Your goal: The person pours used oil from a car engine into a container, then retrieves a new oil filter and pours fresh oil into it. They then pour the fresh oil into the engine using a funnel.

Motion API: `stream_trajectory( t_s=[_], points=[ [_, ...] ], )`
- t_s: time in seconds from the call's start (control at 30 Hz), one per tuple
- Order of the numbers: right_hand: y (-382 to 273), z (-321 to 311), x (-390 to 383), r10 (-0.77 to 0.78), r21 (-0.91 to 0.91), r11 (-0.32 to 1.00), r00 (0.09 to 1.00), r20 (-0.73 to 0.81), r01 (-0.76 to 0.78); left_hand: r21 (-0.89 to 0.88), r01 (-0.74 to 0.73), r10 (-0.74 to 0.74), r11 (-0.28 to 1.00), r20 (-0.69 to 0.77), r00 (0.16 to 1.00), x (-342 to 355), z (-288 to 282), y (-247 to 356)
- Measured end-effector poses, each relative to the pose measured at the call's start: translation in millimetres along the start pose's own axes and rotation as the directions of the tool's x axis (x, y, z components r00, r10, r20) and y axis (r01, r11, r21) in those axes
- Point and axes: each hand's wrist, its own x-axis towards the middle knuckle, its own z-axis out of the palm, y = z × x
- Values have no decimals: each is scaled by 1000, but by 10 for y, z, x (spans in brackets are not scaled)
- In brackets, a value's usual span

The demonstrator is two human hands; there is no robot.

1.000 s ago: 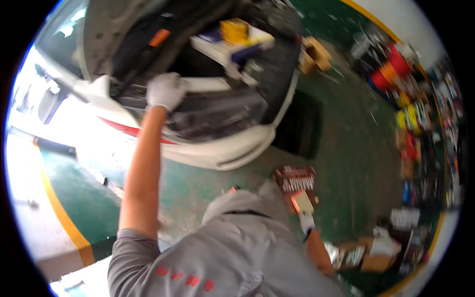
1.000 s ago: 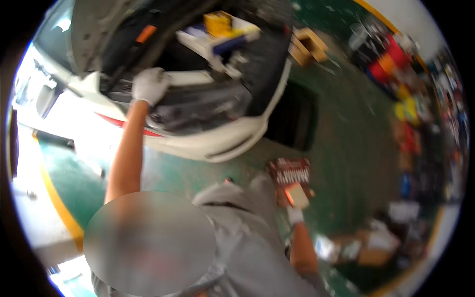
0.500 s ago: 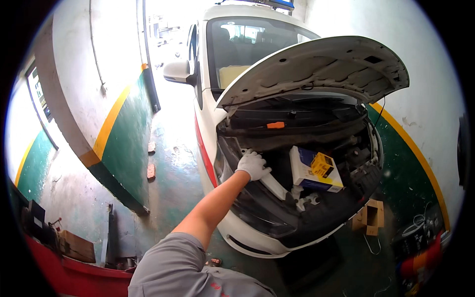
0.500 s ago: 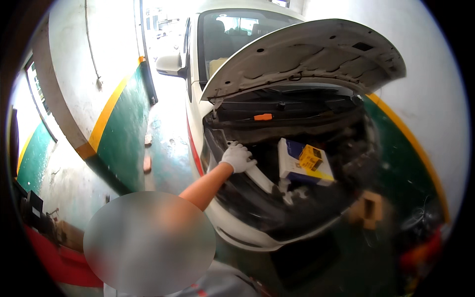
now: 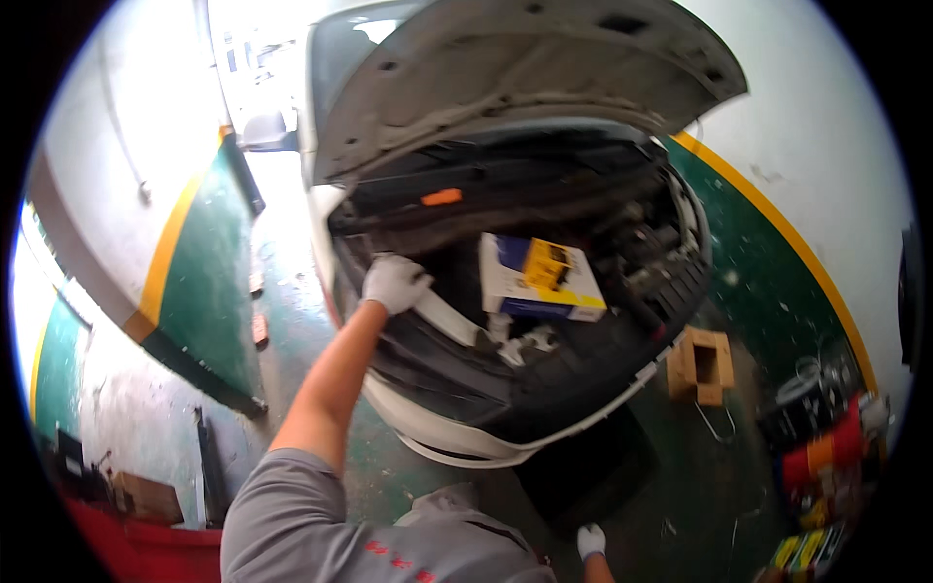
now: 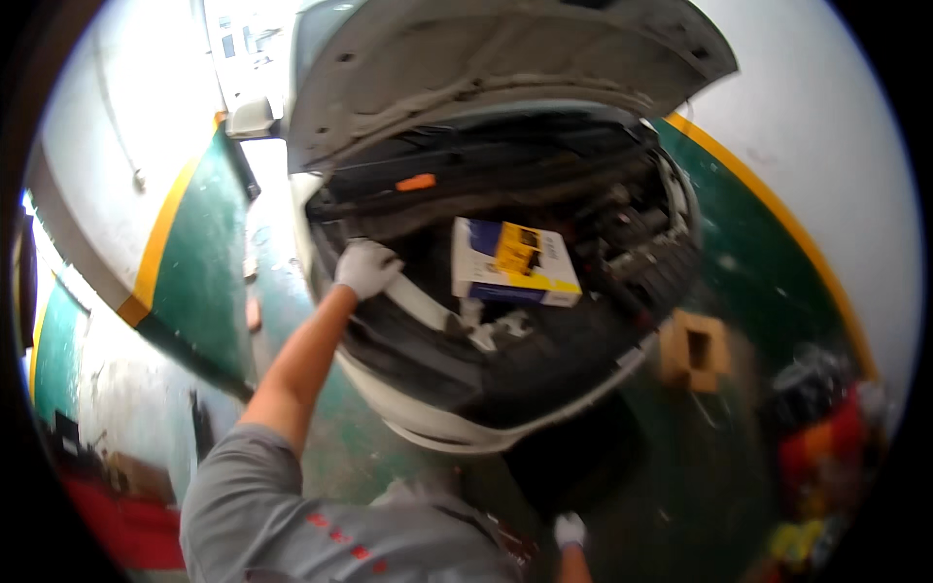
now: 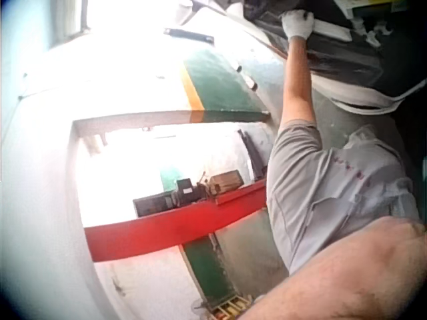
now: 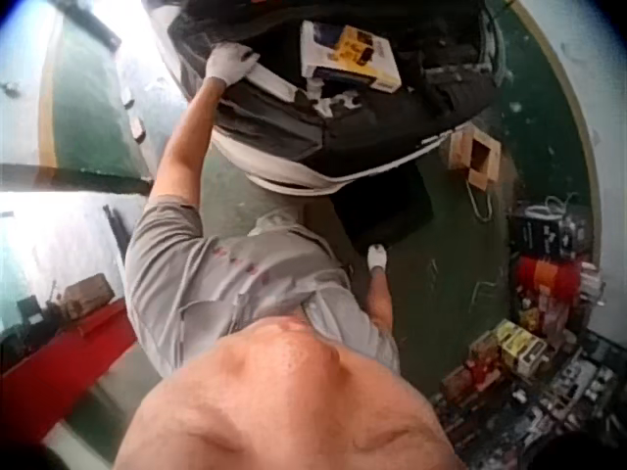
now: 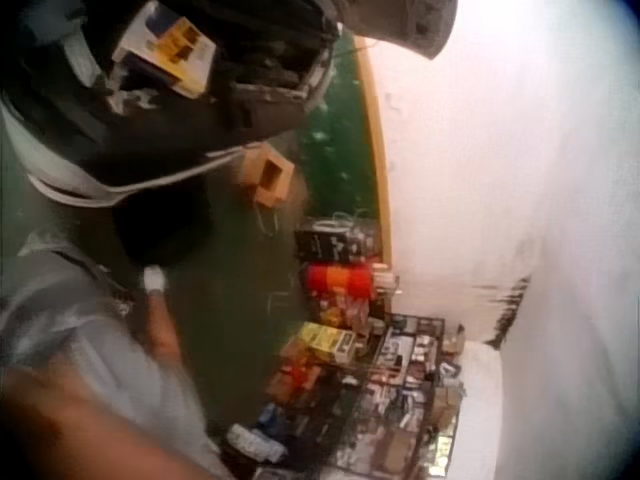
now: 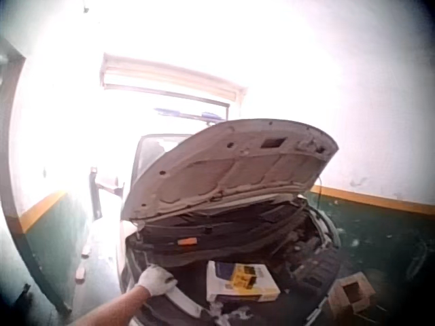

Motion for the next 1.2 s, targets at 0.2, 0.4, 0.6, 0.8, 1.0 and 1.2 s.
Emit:
stream_trajectory(
  t_s=[0.2, 0.4, 0.6, 0.8, 1.0, 1.2],
  points=[
    [-546, -46, -390, -12, -106, 994, 989, 145, 28, -71, -38, 33, 997, -67, 997, 98, 68, 172],
    [900, 322, -73, 171, 95, 982, 984, -42, -166, -72, -43, 41, 997, -26, 999, 181, 7, 275],
    [1905, 257, 281, 383, 353, 881, 913, -143, -315, -183, 241, -245, 953, -4, 969, 188, -11, 414],
    [1252, -130, 746, 177, 255, 956, 979, -103, -146, -737, 560, -430, 377, 396, 811, 345, 213, 1069],
    [-2102, -1538, 700, -434, 146, 882, 893, -115, 448, -680, 729, -303, -82, 713, 632, 433, 568, 1128],
    [-4522, -2181, 566, -893, 90, 445, 449, -26, 891, -695, 697, -360, -176, 704, 612, 392, 585, 1285]
  ],
)
